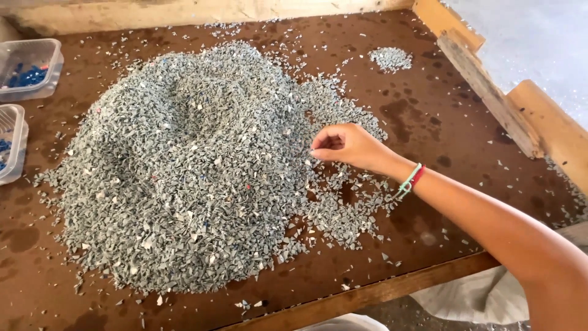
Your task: The person sorts a large pile of shredded plastic flakes on a wooden table, picking out blue pieces by hand and placing them into small plastic containers. A second person occasionally assists by sorting alongside them.
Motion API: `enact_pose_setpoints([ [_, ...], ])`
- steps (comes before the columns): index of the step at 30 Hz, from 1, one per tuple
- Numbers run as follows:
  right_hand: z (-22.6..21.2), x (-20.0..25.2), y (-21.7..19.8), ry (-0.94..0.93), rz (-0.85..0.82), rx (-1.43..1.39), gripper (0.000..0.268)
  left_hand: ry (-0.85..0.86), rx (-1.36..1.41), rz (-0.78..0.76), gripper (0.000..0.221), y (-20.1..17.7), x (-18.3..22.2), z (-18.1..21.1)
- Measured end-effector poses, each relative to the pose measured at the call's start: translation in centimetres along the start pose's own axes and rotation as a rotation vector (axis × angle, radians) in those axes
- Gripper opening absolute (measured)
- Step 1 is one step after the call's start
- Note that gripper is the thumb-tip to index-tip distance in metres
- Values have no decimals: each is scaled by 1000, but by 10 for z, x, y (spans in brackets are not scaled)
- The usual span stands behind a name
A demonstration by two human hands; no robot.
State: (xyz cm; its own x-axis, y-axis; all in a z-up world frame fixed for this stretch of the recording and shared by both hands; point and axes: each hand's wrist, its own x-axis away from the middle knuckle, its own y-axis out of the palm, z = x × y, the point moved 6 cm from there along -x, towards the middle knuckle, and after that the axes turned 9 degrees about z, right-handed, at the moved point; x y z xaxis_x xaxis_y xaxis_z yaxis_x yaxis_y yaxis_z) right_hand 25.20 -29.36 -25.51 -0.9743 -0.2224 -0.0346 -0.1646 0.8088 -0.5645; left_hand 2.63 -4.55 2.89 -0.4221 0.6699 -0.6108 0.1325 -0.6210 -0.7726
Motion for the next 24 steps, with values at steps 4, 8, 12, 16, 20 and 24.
enact_pose_setpoints([
  [4, 2, 19, -22, -94, 14, -94, 16, 2, -8, 24, 18, 47, -34, -33],
  [8, -1, 38, -44, -156, 17, -21, 12, -17, -13, 33, 18, 101, -48, -80],
  [12, 8, 41, -64, -201, 24, 43, 12, -82, -13, 45, 19, 167, -35, -126],
  [16, 23, 24, -89, -213, 148, 36, 24, -141, -27, 69, 19, 231, -7, -172],
  [20, 35, 19, -100, -185, 181, 115, 24, -224, -174, -137, 10, 289, 19, -217],
  [24, 44, 17, -108, -145, 253, 111, 27, -125, -459, -169, 12, 298, 22, -211],
])
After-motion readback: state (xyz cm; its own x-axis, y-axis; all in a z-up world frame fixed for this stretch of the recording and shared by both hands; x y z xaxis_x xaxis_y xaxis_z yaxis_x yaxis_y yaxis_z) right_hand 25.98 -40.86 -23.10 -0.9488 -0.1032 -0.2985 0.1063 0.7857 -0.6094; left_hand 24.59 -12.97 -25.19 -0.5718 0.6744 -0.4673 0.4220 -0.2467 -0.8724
